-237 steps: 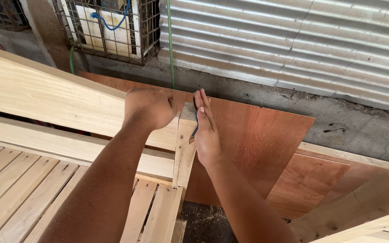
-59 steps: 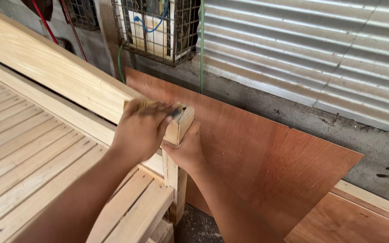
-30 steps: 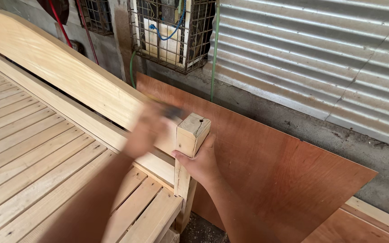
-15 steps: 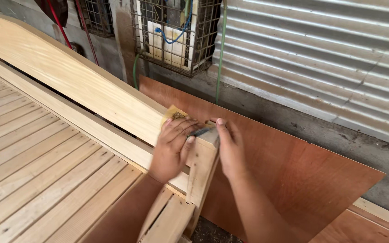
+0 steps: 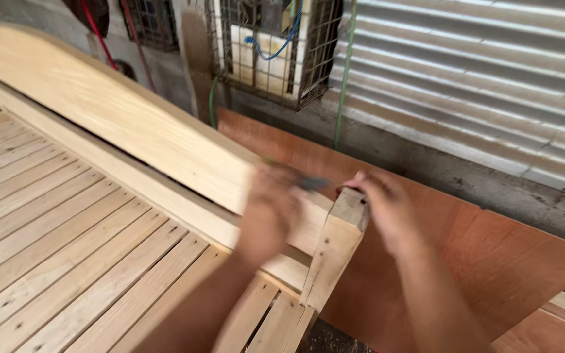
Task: The person sands a slatted wooden furniture frame, first sanding the corner post and edges with a sanding block, then sanding the slatted top surface by hand, moving the block across the planks and along the rails.
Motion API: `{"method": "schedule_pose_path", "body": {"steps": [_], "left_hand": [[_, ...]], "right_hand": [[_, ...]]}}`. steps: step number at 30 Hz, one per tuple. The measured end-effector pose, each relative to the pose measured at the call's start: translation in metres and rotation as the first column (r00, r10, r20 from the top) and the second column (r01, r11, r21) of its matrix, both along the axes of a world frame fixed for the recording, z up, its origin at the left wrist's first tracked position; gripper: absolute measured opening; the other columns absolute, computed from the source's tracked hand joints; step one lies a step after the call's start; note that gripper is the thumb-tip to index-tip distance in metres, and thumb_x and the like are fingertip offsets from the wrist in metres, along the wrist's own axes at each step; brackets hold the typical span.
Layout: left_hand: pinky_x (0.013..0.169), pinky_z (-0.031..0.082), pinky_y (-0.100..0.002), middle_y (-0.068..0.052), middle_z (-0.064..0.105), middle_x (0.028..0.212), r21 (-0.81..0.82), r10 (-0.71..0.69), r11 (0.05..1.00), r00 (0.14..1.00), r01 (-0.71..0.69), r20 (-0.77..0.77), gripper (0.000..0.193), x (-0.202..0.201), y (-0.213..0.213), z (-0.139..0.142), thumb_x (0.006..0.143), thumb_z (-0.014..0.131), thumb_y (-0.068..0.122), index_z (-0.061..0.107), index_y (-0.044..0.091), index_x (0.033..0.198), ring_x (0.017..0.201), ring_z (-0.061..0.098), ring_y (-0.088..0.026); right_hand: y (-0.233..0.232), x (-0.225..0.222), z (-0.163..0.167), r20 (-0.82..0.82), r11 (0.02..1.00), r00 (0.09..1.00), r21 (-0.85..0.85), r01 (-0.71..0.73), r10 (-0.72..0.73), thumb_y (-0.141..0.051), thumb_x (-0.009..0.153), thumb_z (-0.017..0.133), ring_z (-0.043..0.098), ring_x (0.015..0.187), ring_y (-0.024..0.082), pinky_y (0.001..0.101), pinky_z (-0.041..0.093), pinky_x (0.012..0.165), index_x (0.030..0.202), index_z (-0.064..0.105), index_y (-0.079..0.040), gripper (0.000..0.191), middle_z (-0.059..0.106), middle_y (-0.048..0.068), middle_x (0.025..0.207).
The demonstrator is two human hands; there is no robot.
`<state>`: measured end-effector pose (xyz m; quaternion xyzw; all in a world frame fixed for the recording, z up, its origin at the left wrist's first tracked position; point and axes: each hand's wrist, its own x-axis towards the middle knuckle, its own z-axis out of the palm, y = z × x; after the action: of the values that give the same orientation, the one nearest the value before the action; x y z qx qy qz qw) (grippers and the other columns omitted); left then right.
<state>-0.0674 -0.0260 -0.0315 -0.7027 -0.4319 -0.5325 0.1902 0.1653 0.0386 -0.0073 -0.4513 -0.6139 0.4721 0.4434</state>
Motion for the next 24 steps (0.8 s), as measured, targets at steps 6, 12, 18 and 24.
{"method": "schedule_pose_path", "body": {"steps": [6, 12, 18, 24], "left_hand": [[0.095, 0.052, -0.049, -0.028, 0.062, 0.120, -0.078, -0.025, 0.997, 0.998, 0.029, 0.049, 0.024, -0.079, 0.013, 0.019, 0.097, 0.056, 0.001, 0.060, -0.012, 0.116, 0.109, 0.061, -0.037], [0.101, 0.048, -0.047, -0.028, 0.063, 0.126, -0.179, 0.400, 0.914, 0.884, -0.365, 0.243, 0.038, -0.191, 0.035, 0.067, 0.112, 0.054, 0.022, 0.057, -0.005, 0.138, 0.119, 0.060, -0.044], [0.107, 0.047, -0.046, -0.022, 0.068, 0.117, -0.020, 0.404, 0.915, 0.911, -0.404, 0.087, 0.030, -0.115, 0.023, 0.032, 0.108, 0.049, 0.020, 0.058, 0.000, 0.129, 0.112, 0.065, -0.038], [0.105, 0.044, -0.049, -0.013, 0.062, 0.098, -0.188, 0.026, 0.979, 0.875, 0.074, 0.483, 0.015, 0.031, -0.037, 0.009, 0.107, 0.047, 0.010, 0.059, 0.003, 0.108, 0.100, 0.060, -0.030]], "right_hand": [[0.032, -0.006, 0.035, 0.219, 0.972, 0.947, -0.069, -0.224, 0.234, -0.031, 0.099, 0.058, 0.073, 0.105, 0.019, 0.0358, 0.056, 0.094, 0.111, 0.073, -0.006, 0.032, 0.078, 0.010, 0.109], [0.080, -0.055, 0.059, 0.279, 0.883, 0.856, 0.053, -0.466, 0.435, -0.030, 0.099, 0.056, 0.073, 0.109, 0.017, 0.0327, 0.055, 0.095, 0.117, 0.070, -0.008, 0.031, 0.077, 0.007, 0.115], [0.126, -0.123, 0.065, 0.136, 0.776, 0.776, 0.065, -0.628, 0.616, -0.029, 0.101, 0.057, 0.071, 0.106, 0.016, 0.0318, 0.054, 0.091, 0.112, 0.071, -0.007, 0.028, 0.075, 0.006, 0.111], [0.139, -0.164, 0.056, 0.044, 0.580, 0.587, 0.109, -0.807, 0.808, -0.027, 0.103, 0.057, 0.071, 0.102, 0.015, 0.0311, 0.055, 0.091, 0.110, 0.070, -0.005, 0.027, 0.075, 0.007, 0.107]]}}
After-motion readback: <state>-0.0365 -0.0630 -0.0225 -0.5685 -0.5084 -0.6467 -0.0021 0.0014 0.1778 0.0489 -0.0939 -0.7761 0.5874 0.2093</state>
